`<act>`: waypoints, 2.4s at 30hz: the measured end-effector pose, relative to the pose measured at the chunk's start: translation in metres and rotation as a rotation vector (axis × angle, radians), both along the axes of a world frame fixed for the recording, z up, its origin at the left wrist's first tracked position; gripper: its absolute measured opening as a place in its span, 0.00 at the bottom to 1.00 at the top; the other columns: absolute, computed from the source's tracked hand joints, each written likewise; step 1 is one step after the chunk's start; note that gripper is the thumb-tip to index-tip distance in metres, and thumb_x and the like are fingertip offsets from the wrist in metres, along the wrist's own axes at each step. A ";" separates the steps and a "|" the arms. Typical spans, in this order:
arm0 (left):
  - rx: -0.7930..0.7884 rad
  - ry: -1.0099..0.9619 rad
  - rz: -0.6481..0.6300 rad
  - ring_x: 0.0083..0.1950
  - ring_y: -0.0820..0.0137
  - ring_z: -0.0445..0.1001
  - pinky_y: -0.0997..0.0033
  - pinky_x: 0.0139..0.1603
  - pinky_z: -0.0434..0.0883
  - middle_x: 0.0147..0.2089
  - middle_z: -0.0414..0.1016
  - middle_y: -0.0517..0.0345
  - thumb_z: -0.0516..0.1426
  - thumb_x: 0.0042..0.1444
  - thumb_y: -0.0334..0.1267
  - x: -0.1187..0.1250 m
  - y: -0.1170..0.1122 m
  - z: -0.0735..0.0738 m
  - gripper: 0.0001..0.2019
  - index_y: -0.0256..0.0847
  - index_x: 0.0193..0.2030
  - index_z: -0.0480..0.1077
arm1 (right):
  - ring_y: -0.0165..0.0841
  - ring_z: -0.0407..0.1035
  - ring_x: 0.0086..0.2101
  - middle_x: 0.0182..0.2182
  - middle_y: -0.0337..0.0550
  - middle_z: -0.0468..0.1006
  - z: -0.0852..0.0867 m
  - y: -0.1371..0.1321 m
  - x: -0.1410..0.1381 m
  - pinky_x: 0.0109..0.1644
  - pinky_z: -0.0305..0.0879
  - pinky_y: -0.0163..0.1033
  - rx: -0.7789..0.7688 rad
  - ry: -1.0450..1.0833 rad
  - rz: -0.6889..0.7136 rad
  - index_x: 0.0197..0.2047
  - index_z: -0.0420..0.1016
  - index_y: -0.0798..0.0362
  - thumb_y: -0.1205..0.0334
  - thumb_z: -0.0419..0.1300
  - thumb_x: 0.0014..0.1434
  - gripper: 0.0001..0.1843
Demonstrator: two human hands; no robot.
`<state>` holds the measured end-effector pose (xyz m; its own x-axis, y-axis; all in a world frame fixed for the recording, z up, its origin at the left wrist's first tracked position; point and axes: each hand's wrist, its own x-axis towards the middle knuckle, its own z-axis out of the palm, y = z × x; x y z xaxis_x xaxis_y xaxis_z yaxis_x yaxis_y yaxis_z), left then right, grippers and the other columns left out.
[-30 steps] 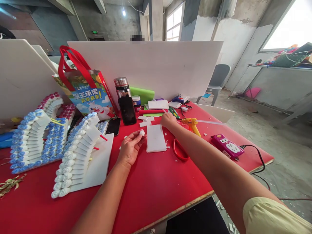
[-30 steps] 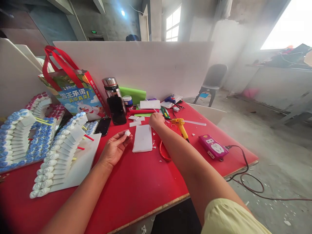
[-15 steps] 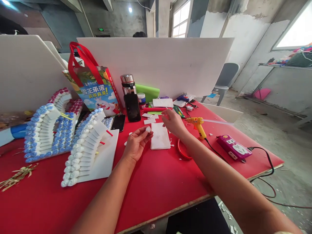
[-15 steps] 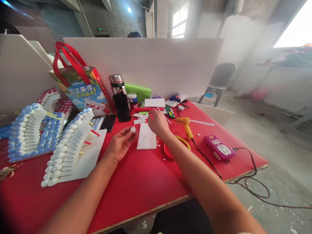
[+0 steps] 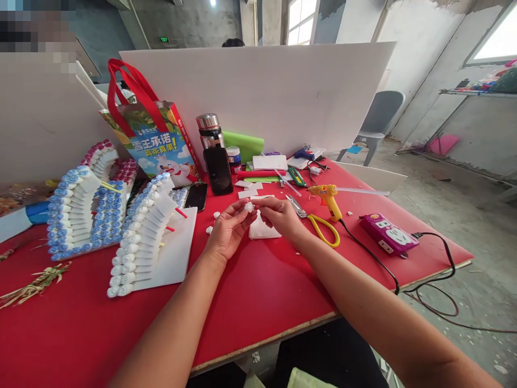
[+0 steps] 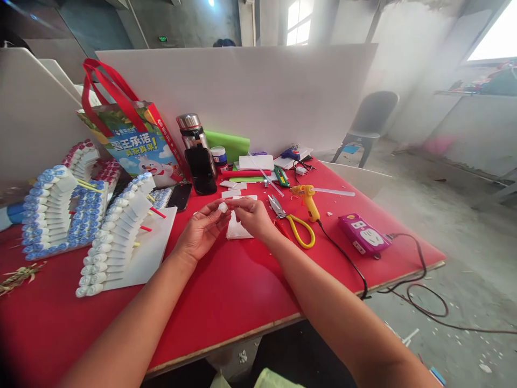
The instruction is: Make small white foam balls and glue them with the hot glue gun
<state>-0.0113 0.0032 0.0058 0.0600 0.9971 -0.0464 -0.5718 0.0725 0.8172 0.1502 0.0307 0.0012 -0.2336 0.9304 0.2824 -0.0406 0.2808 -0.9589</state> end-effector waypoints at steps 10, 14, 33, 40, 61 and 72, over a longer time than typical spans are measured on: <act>-0.072 -0.012 -0.003 0.42 0.69 0.80 0.69 0.52 0.76 0.41 0.82 0.52 0.67 0.48 0.27 0.000 0.001 0.000 0.13 0.36 0.42 0.80 | 0.27 0.67 0.29 0.32 0.40 0.71 -0.006 -0.002 -0.004 0.36 0.65 0.35 0.211 -0.129 -0.049 0.48 0.84 0.51 0.68 0.54 0.56 0.22; -0.075 -0.003 0.003 0.40 0.70 0.80 0.68 0.52 0.75 0.38 0.82 0.52 0.68 0.48 0.28 -0.001 0.001 -0.002 0.12 0.35 0.41 0.80 | 0.29 0.70 0.35 0.34 0.41 0.73 -0.002 -0.006 -0.002 0.40 0.67 0.35 0.250 -0.218 -0.078 0.49 0.83 0.50 0.70 0.53 0.56 0.23; -0.126 0.052 -0.030 0.34 0.73 0.78 0.72 0.44 0.75 0.33 0.80 0.53 0.69 0.47 0.28 -0.002 0.002 -0.004 0.10 0.33 0.39 0.81 | 0.30 0.71 0.36 0.40 0.43 0.78 0.002 -0.009 0.011 0.42 0.65 0.33 0.530 -0.569 -0.084 0.52 0.82 0.50 0.72 0.51 0.59 0.24; -0.099 0.099 -0.042 0.33 0.73 0.77 0.73 0.42 0.75 0.34 0.80 0.52 0.70 0.45 0.31 -0.003 0.002 -0.007 0.14 0.31 0.41 0.81 | 0.30 0.71 0.36 0.40 0.44 0.78 0.002 -0.007 0.015 0.42 0.65 0.33 0.597 -0.653 -0.066 0.53 0.81 0.49 0.71 0.51 0.60 0.24; -0.033 0.337 0.024 0.32 0.74 0.73 0.71 0.38 0.72 0.34 0.77 0.56 0.73 0.38 0.44 0.004 0.000 -0.010 0.20 0.34 0.36 0.78 | 0.31 0.71 0.33 0.36 0.45 0.78 -0.002 -0.007 0.011 0.38 0.64 0.35 0.561 -0.573 -0.109 0.44 0.84 0.52 0.72 0.54 0.56 0.19; 0.244 0.619 0.125 0.35 0.71 0.75 0.70 0.40 0.72 0.36 0.76 0.57 0.67 0.52 0.48 0.005 0.000 -0.011 0.17 0.38 0.40 0.73 | 0.26 0.64 0.22 0.30 0.41 0.77 0.013 -0.006 0.010 0.26 0.59 0.35 0.028 -0.020 -0.062 0.37 0.81 0.55 0.66 0.58 0.52 0.11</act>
